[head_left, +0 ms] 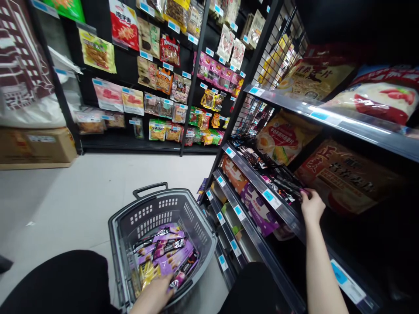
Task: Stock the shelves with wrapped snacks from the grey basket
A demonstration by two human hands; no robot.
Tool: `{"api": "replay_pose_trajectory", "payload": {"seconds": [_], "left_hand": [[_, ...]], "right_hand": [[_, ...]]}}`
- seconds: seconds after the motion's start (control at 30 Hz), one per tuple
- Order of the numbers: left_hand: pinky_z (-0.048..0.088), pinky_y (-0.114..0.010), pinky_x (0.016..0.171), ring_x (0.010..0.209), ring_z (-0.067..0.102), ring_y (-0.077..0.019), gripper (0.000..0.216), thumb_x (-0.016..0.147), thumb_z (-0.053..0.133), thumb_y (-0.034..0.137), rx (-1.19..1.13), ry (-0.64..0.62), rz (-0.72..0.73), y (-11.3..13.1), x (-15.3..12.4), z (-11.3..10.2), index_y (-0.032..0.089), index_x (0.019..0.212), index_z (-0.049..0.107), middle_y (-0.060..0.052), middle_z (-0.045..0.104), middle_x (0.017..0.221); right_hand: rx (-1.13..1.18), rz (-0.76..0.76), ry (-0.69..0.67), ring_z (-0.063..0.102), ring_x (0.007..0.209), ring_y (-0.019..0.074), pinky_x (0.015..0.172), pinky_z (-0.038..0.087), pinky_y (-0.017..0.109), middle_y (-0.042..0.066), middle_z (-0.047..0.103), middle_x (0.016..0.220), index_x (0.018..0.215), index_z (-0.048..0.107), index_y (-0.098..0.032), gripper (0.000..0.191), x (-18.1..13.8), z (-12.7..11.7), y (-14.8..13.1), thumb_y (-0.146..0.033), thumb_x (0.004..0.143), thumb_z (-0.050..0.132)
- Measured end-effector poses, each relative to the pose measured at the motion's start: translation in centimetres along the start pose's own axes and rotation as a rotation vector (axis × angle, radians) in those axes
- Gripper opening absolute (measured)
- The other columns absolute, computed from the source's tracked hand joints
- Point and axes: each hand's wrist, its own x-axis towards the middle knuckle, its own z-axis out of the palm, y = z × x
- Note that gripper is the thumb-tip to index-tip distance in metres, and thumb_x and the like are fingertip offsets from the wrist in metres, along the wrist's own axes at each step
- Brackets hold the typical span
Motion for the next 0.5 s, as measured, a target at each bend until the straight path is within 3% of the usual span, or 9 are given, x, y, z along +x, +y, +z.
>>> {"api": "replay_pose_trajectory", "payload": {"seconds": [0.13,0.23,0.3,0.37,0.43,0.5], "left_hand": [[0.038,-0.038,0.093,0.104,0.056,-0.0277,0.036,0.075,0.044,0.030,-0.194,0.067,0.068,0.7,0.0,-0.6,0.015,0.104,0.060,-0.012,0.064,0.107],[0.039,-0.038,0.094,0.102,0.056,-0.0255,0.038,0.076,0.047,0.044,-0.580,0.110,0.183,2.1,-0.4,-1.6,0.020,0.103,0.060,-0.008,0.064,0.104],[0.042,-0.038,0.093,0.103,0.055,-0.0251,0.056,0.072,0.051,0.057,-0.915,0.074,0.251,3.2,-1.1,-2.6,0.021,0.115,0.053,-0.009,0.061,0.110],[0.045,-0.040,0.089,0.107,0.053,-0.0260,0.077,0.066,0.055,0.066,-1.282,0.026,0.324,4.1,-2.0,-3.6,0.023,0.128,0.039,-0.012,0.051,0.125],[0.047,-0.042,0.087,0.111,0.050,-0.0270,0.086,0.061,0.061,0.064,-1.538,0.036,0.380,4.4,-2.8,-4.4,0.027,0.132,0.032,-0.012,0.042,0.133],[0.050,-0.043,0.080,0.106,0.052,-0.0271,0.085,0.055,0.072,0.052,-1.579,0.062,0.348,4.3,-3.3,-4.8,0.027,0.129,0.037,-0.011,0.045,0.129]], "right_hand": [[0.291,-0.161,0.154,0.061,0.087,0.0251,0.079,0.044,0.036,0.012,0.068,0.093,0.099,0.065,-0.016,0.035,-1.3,-2.6,-1.9,-0.042,0.079,0.052],[0.581,-0.129,0.060,0.061,0.087,0.0230,0.076,0.048,0.035,0.010,0.066,0.098,0.100,0.065,-0.018,0.037,-4.6,-3.9,-3.8,-0.045,0.075,0.059],[0.765,-0.029,-0.198,0.061,0.082,0.0224,0.067,0.051,0.033,0.009,0.066,0.098,0.098,0.065,-0.018,0.039,-8.3,-3.2,-5.0,-0.044,0.070,0.064],[0.919,0.089,-0.548,0.061,0.074,0.0211,0.058,0.052,0.031,0.009,0.066,0.094,0.098,0.065,-0.018,0.039,-13.0,-1.2,-5.9,-0.043,0.068,0.068],[1.037,0.204,-0.864,0.060,0.067,0.0189,0.054,0.053,0.030,0.007,0.066,0.087,0.096,0.065,-0.018,0.038,-18.4,1.7,-6.5,-0.040,0.066,0.070],[1.124,0.311,-1.064,0.059,0.062,0.0169,0.051,0.052,0.029,0.005,0.064,0.082,0.093,0.066,-0.018,0.036,-23.7,4.6,-6.5,-0.038,0.064,0.072]]}}
